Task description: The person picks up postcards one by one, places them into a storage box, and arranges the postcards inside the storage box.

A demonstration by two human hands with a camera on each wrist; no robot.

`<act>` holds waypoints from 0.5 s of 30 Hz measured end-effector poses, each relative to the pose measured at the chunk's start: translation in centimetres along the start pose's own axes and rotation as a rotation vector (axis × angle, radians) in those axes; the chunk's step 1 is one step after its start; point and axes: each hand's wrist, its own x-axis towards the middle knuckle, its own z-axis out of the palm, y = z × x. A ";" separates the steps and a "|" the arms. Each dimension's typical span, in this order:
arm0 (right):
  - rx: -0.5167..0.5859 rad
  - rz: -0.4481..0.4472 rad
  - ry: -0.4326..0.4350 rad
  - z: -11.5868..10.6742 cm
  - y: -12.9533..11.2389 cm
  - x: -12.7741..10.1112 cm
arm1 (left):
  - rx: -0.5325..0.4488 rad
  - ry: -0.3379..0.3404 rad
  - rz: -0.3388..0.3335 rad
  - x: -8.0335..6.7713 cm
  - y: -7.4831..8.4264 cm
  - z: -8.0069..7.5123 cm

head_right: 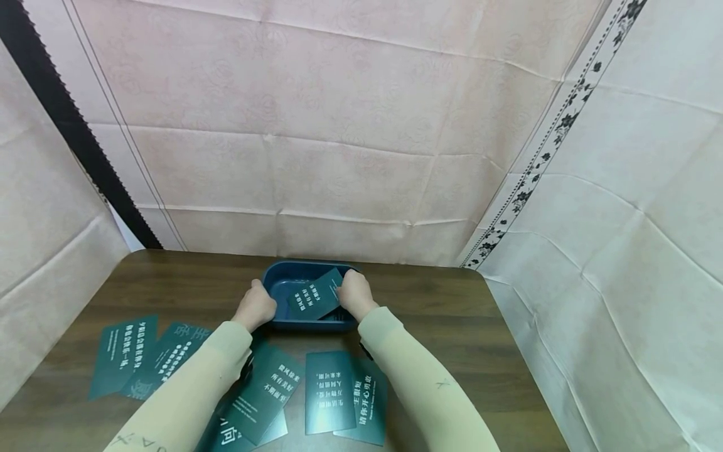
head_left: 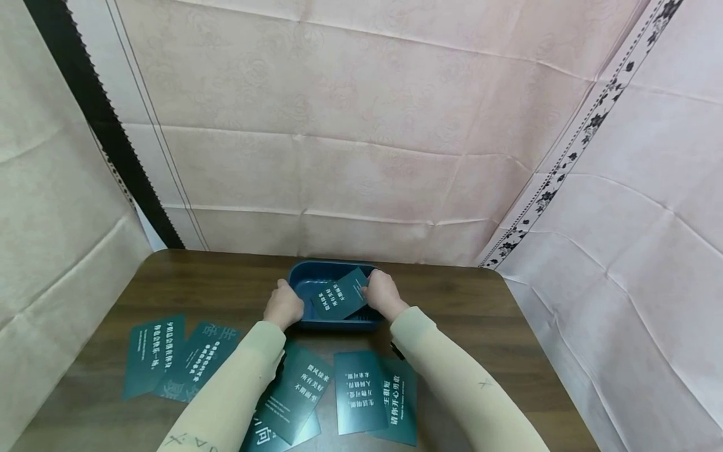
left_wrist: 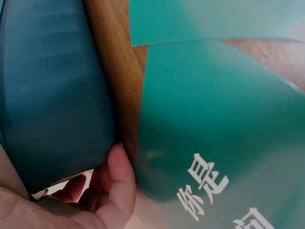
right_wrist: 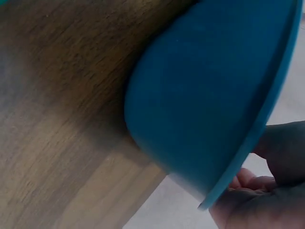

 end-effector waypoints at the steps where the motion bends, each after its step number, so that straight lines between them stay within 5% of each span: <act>1: -0.024 0.004 -0.010 0.1 -0.1 0.0 | -0.001 0.000 -0.003 0.0 0.0 0.0; 8: -0.075 0.052 -0.065 0.9 -0.6 0.4 | -0.003 0.003 -0.013 0.2 -0.2 0.1; 15: -0.166 0.007 -0.075 1.7 -0.5 0.2 | -0.002 0.003 -0.015 0.3 -0.2 0.3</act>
